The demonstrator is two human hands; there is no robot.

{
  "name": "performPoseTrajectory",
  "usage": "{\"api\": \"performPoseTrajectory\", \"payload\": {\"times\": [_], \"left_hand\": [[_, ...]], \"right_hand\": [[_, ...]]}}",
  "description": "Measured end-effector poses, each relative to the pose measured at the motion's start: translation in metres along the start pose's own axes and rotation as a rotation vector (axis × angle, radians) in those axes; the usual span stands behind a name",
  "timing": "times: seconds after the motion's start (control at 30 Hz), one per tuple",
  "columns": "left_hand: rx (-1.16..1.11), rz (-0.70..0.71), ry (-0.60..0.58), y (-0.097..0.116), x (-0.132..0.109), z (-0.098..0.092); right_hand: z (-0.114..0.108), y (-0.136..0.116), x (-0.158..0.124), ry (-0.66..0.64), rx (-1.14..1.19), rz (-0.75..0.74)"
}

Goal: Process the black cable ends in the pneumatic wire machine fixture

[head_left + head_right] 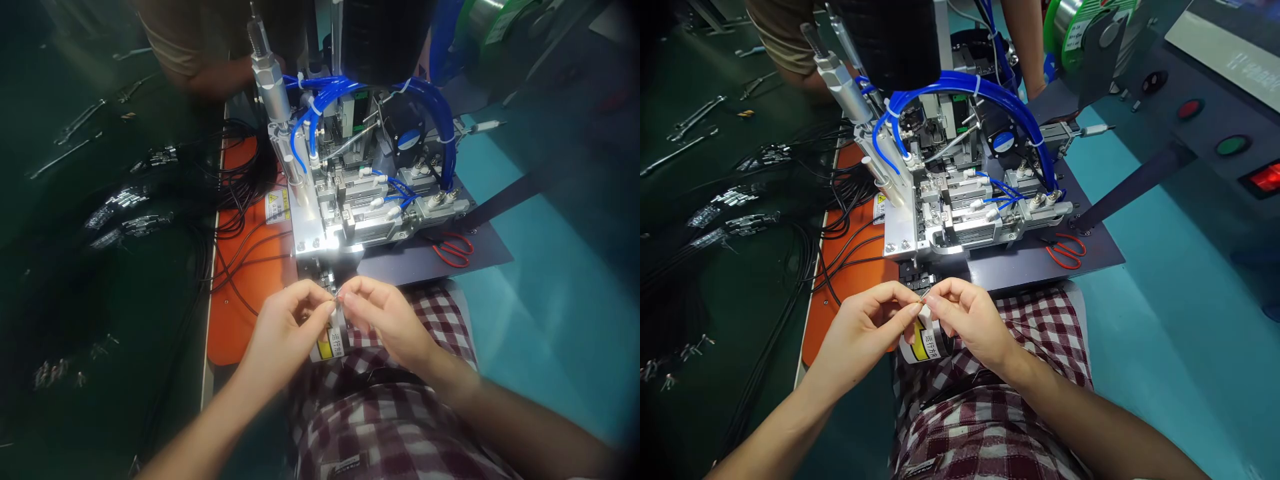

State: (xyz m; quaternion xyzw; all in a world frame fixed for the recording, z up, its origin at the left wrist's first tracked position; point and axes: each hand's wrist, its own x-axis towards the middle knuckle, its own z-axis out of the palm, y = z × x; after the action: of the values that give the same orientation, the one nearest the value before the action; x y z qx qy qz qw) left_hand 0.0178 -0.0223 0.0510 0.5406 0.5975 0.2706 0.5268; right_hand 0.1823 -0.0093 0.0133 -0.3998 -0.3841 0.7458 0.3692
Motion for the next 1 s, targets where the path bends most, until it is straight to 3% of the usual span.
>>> {"api": "performPoseTrajectory", "payload": {"times": [0.4, 0.63, 1.0], "left_hand": [[-0.184, -0.042, -0.128, 0.003, 0.003, -0.004], [-0.316, -0.206, -0.201, 0.000, 0.007, -0.012], [-0.407, -0.236, -0.368, -0.006, 0.010, -0.018]], "right_hand": [[0.006, -0.008, -0.002, 0.067, -0.251, -0.081], [0.001, 0.000, -0.002, 0.032, -0.350, -0.133], [-0.001, -0.001, 0.000, -0.047, -0.305, -0.087]]}}
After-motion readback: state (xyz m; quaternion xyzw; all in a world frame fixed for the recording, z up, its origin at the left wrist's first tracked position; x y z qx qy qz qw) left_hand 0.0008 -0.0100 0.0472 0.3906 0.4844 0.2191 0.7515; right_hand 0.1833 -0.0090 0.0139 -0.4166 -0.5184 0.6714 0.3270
